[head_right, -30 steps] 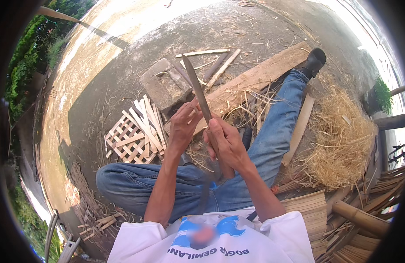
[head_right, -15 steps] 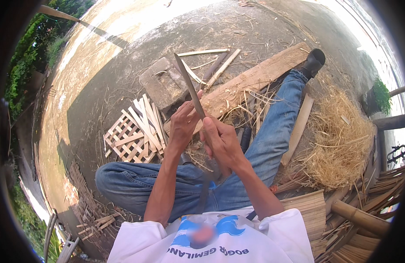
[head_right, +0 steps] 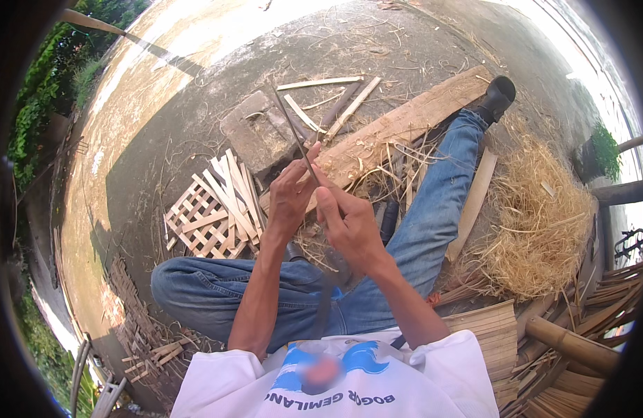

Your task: The person sits on the ground and uses a curved knife to shave thin strips from small wooden pieces. They repeatedly hold the wood, draw the blade along its length to remove shavings, and place the finished pieces aside.

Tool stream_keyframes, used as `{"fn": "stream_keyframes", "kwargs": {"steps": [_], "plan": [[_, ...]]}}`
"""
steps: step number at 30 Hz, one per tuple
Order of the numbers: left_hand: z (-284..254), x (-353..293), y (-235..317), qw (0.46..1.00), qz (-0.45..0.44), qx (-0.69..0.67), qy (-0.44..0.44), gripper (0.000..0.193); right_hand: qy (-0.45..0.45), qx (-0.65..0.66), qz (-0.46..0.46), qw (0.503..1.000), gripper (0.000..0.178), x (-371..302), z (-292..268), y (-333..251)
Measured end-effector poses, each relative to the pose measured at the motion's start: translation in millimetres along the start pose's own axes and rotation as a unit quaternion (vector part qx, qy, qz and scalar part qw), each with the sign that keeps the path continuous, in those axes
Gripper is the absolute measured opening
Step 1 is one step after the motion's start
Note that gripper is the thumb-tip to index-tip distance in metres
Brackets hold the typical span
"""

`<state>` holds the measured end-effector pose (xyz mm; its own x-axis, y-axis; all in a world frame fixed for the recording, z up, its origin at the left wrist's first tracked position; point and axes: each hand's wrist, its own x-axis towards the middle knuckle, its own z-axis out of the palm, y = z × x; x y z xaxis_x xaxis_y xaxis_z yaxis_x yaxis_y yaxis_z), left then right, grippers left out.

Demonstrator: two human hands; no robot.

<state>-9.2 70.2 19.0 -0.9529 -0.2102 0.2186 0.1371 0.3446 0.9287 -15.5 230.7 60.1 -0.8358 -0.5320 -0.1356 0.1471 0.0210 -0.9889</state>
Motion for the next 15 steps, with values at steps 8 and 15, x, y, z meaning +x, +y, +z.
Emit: {"fn": "stream_keyframes", "kwargs": {"steps": [8,15], "plan": [[2,1,8,0.999,0.021,0.031,0.022,0.061,0.025,-0.065,-0.021,0.997,0.046,2,1,-6],[3,3,8,0.999,0.029,0.026,0.022,0.060,0.028,-0.065,-0.008,0.997,0.046,1,0,-12]]}}
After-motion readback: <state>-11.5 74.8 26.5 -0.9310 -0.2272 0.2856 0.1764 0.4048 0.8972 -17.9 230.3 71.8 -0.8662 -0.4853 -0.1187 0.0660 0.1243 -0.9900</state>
